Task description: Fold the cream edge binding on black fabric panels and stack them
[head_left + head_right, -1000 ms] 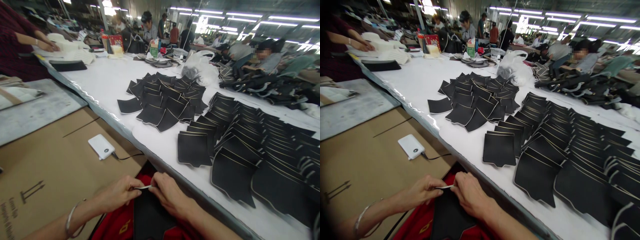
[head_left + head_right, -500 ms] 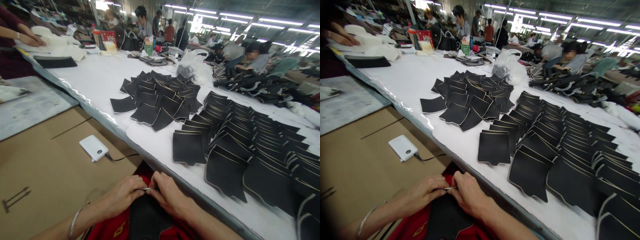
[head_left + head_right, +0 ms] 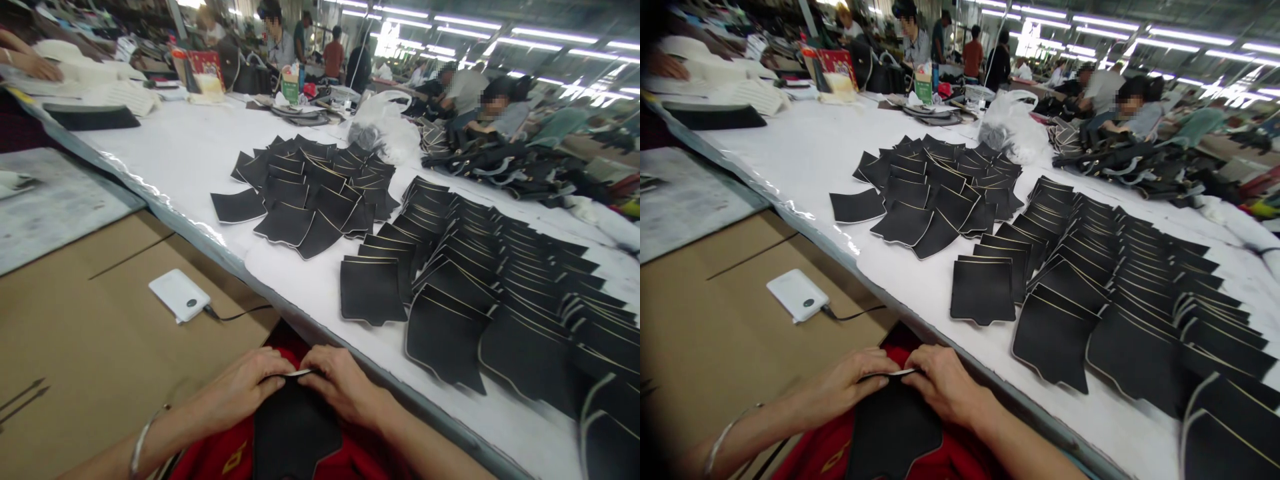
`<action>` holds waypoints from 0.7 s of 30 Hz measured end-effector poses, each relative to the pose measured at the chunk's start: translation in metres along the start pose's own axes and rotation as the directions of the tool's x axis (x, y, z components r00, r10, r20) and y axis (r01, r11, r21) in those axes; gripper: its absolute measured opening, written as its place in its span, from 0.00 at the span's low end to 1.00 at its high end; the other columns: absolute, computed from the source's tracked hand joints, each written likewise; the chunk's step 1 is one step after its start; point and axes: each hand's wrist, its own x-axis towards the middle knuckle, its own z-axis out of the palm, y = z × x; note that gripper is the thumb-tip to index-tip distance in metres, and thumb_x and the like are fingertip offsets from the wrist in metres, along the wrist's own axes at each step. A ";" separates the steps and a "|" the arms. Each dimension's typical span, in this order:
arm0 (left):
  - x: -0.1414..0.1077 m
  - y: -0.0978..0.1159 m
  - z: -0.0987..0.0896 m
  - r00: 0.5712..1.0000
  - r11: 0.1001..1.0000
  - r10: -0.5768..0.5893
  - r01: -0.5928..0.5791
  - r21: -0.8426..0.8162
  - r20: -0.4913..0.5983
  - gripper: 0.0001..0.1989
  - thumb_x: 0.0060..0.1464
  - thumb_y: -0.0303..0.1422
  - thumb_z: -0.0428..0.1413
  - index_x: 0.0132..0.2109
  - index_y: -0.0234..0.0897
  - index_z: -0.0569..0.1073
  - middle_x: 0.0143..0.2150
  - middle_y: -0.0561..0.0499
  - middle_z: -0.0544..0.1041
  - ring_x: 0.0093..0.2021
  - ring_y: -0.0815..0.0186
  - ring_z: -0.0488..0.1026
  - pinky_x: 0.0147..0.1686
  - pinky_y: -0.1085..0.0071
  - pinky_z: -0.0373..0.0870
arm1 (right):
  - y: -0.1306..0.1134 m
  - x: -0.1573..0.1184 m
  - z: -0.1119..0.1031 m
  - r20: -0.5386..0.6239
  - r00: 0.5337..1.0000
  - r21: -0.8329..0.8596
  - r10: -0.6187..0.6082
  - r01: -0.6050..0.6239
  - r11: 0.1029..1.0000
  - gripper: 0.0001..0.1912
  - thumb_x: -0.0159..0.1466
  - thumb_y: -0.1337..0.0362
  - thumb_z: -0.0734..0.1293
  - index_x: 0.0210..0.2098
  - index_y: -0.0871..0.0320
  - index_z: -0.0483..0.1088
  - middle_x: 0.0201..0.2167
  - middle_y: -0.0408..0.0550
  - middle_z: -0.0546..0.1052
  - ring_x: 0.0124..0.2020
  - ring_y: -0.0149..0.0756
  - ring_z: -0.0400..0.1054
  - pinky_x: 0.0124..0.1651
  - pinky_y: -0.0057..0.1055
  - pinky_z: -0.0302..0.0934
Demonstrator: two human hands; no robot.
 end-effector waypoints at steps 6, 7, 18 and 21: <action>0.009 -0.002 0.005 0.999 0.999 0.012 -0.014 -0.045 -0.050 0.13 0.63 0.33 0.50 0.34 0.36 0.76 0.33 0.53 0.75 0.37 0.66 0.71 0.39 0.73 0.61 | 0.001 0.000 0.002 -0.039 0.997 0.078 0.068 -0.065 0.995 0.06 0.65 0.64 0.68 0.34 0.60 0.76 0.30 0.44 0.77 0.31 0.31 0.69 0.35 0.24 0.58; 0.009 -0.004 0.006 0.999 0.998 0.012 -0.015 -0.066 -0.048 0.13 0.63 0.34 0.50 0.33 0.36 0.76 0.33 0.53 0.75 0.36 0.67 0.71 0.38 0.74 0.61 | 0.002 -0.001 0.002 -0.040 0.995 0.108 0.091 -0.086 0.990 0.06 0.65 0.64 0.68 0.35 0.60 0.76 0.30 0.44 0.78 0.31 0.31 0.70 0.36 0.24 0.58; 0.007 -0.021 0.010 0.997 0.984 -0.072 0.070 -0.161 -0.003 0.14 0.59 0.38 0.51 0.35 0.36 0.78 0.32 0.53 0.75 0.35 0.65 0.70 0.36 0.73 0.60 | 0.005 -0.014 0.001 -0.038 0.972 0.240 0.231 -0.216 0.947 0.06 0.62 0.68 0.67 0.37 0.60 0.77 0.29 0.43 0.78 0.30 0.31 0.70 0.34 0.23 0.59; 0.006 -0.022 0.010 0.998 0.987 -0.068 0.067 -0.149 -0.006 0.13 0.59 0.38 0.52 0.34 0.36 0.78 0.31 0.54 0.75 0.34 0.66 0.70 0.36 0.74 0.60 | 0.005 -0.013 0.003 -0.045 0.969 0.228 0.242 -0.226 0.947 0.06 0.63 0.66 0.67 0.35 0.60 0.77 0.28 0.43 0.78 0.29 0.30 0.69 0.32 0.23 0.58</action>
